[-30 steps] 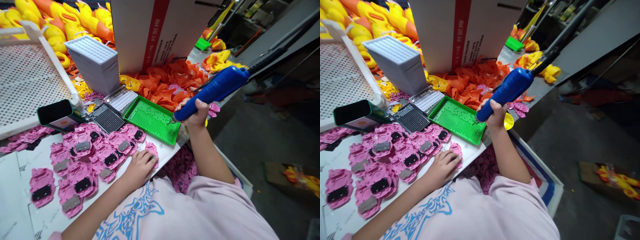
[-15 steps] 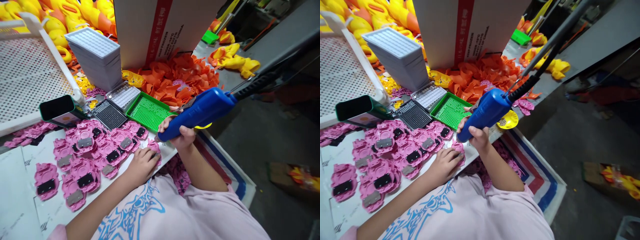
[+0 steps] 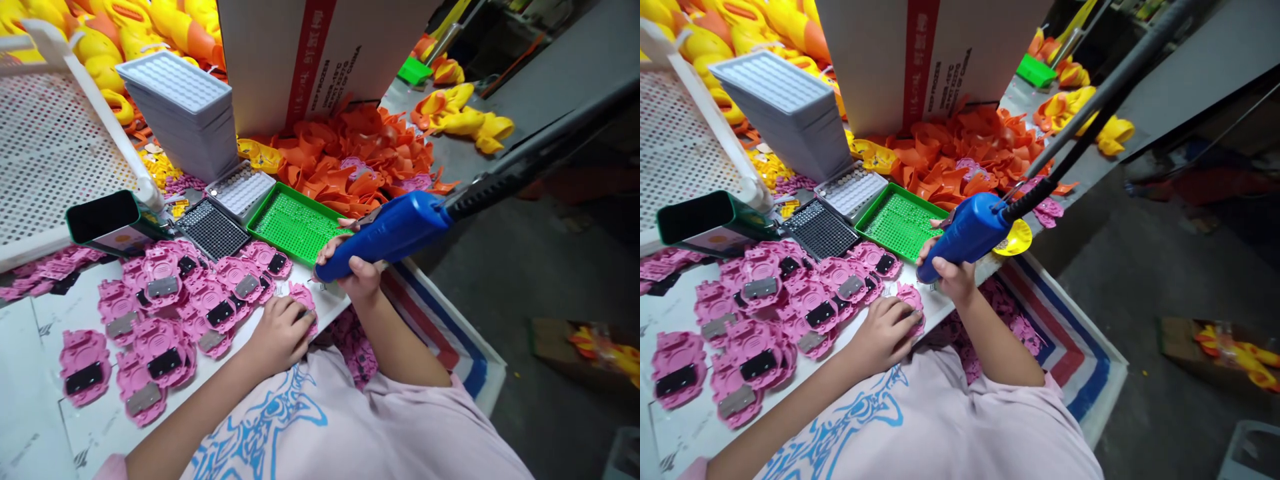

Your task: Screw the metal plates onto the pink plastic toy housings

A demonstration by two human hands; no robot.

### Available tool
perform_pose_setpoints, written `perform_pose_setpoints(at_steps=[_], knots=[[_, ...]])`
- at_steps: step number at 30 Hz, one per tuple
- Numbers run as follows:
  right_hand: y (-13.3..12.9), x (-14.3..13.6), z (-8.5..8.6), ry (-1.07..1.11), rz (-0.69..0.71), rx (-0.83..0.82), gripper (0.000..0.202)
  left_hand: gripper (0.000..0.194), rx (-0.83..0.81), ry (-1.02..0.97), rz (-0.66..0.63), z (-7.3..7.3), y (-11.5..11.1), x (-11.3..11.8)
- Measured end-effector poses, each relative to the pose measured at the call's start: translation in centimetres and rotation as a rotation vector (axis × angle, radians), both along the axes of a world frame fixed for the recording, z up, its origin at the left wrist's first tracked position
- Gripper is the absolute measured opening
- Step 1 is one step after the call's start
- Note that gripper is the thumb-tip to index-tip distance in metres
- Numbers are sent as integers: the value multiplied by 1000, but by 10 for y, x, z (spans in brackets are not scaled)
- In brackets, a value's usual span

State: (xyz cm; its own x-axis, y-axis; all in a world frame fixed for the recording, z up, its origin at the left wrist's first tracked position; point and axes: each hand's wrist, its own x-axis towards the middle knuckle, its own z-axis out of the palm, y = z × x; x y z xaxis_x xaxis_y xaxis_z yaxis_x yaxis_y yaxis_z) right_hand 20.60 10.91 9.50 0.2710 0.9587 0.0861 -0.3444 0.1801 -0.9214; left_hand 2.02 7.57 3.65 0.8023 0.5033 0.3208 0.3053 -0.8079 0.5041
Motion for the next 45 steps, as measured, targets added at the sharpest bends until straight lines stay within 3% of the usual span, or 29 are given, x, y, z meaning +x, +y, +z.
perform_pose_setpoints(at_steps=[14, 17, 20, 27, 35, 45], knots=[[-1, -8, 0, 30, 73, 16, 55, 28, 17, -29, 27, 4, -3, 0], [-5, -5, 4, 38, 37, 60, 53, 15, 29, -162, 115, 3, -3, 1], [-9, -3, 11, 36, -3, 85, 49, 16, 23, -253, 228, 0, -3, 1], [-22, -13, 30, 56, 9, 139, 42, 14, 65, -280, 332, 0, -5, -1], [-29, -22, 27, 57, 98, 185, 48, 19, 72, -238, 319, 3, -5, -2], [-28, -18, 24, 74, 92, 225, 38, 17, 70, -215, 309, 2, -5, 0]])
